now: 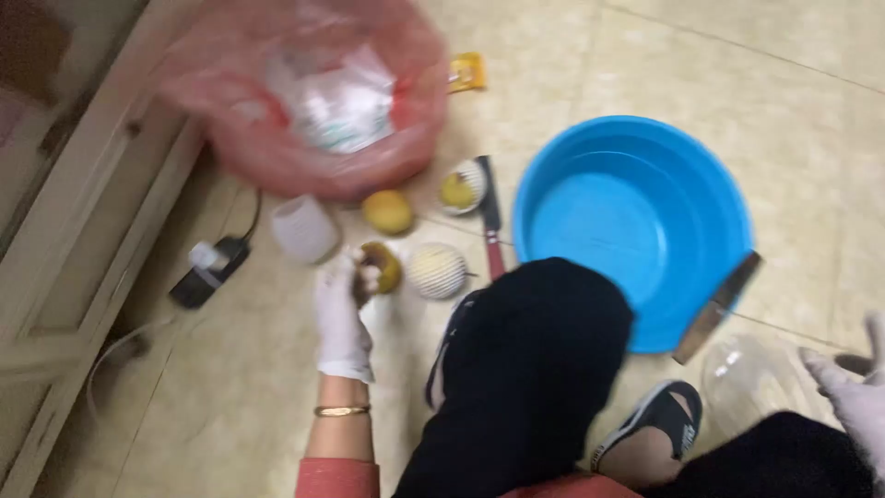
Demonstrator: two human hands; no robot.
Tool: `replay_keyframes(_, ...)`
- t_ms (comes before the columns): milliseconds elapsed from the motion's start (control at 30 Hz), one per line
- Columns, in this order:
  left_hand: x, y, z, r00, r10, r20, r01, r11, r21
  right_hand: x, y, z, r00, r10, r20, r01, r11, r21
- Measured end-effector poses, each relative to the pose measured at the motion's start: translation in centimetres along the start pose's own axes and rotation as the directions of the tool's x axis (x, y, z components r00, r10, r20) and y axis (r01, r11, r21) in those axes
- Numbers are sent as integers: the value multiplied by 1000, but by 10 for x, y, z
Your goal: A person wearing gloves uses a knife to peel the skin off a pear and then slices it into a blue basin.
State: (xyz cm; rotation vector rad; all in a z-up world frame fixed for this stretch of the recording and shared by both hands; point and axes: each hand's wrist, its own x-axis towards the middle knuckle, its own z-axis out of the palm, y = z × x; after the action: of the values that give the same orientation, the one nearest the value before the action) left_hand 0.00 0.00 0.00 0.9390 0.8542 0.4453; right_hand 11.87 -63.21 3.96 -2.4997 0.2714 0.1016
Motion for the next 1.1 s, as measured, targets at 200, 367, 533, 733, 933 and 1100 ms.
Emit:
replay_keyframes(200,-34,-71,-44,940,-309,-145,339,889,308,-2,-79,47,995,97,36,-95,994,-57)
replay_keyframes(367,-29,-120,-34,919,-377,-111,391,849,354,4,-92,84,951,306,34,-298,943,-147)
replay_keyframes(533,-18,-120,-18,918,-387,-84,389,843,372,15,-73,100,946,323,-23,-320,923,-215)
replay_keyframes(733,-13,-95,0,917,-391,-84,392,839,377,24,-71,114,909,410,78,-400,909,-121)
replay_keyframes(933,-5,-107,7,950,-300,-82,305,846,437,31,-68,122,914,390,109,-368,912,-184)
replay_keyframes(1100,-9,-106,9,938,-332,-99,345,864,367,38,-30,125,971,213,114,-196,971,-139)
